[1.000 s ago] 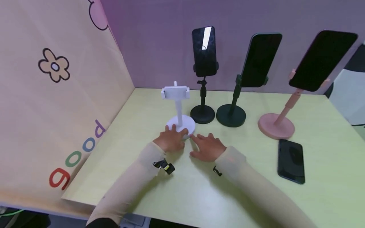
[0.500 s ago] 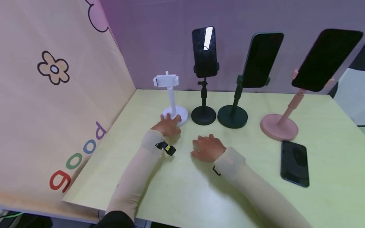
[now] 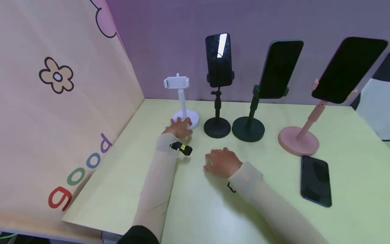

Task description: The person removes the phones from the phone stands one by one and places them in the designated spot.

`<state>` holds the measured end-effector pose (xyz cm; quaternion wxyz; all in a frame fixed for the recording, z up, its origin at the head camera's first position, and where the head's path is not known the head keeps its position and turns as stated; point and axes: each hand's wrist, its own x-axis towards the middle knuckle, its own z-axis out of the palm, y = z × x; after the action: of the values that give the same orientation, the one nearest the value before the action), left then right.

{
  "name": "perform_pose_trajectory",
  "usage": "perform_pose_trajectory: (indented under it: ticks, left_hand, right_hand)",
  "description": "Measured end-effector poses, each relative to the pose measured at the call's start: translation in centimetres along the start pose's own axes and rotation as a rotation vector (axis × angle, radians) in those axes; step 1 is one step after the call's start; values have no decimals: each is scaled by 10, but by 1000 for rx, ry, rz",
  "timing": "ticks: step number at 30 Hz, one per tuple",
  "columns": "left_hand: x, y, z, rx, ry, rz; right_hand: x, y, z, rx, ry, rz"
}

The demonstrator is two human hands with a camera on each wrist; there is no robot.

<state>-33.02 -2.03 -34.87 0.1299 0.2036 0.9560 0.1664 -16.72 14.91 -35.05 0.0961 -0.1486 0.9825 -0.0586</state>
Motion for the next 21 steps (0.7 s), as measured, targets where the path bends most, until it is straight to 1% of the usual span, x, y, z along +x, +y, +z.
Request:
perform_pose_trajectory:
  ticks: [6,9,13,15,16,18,20,21]
  left_hand:
    - [-1,-2,4,-42,5,-45]
    - [-1,-2,3,-50,8,-45]
    - [0,-1,-1,-51,3,-31]
    - [0,3,-4,-59,3,-3]
    - [0,6,-6,-65,9,21]
    - [0,15,-10,-68,33,86]
    - [-1,27,-14,-71,83,164]
    - [-1,34,-15,-77,120,201]
  right_hand:
    - [-1,-3,8,17,24,-10]
    - [-1,-3,8,13,35,-4]
    - [-1,1,5,20,34,2]
    - [-1,4,2,38,32,25]
    - [-1,7,1,50,35,42]
    - [0,13,-3,71,41,86]
    - [1,20,-6,101,56,133]
    - [3,23,-7,121,61,155]
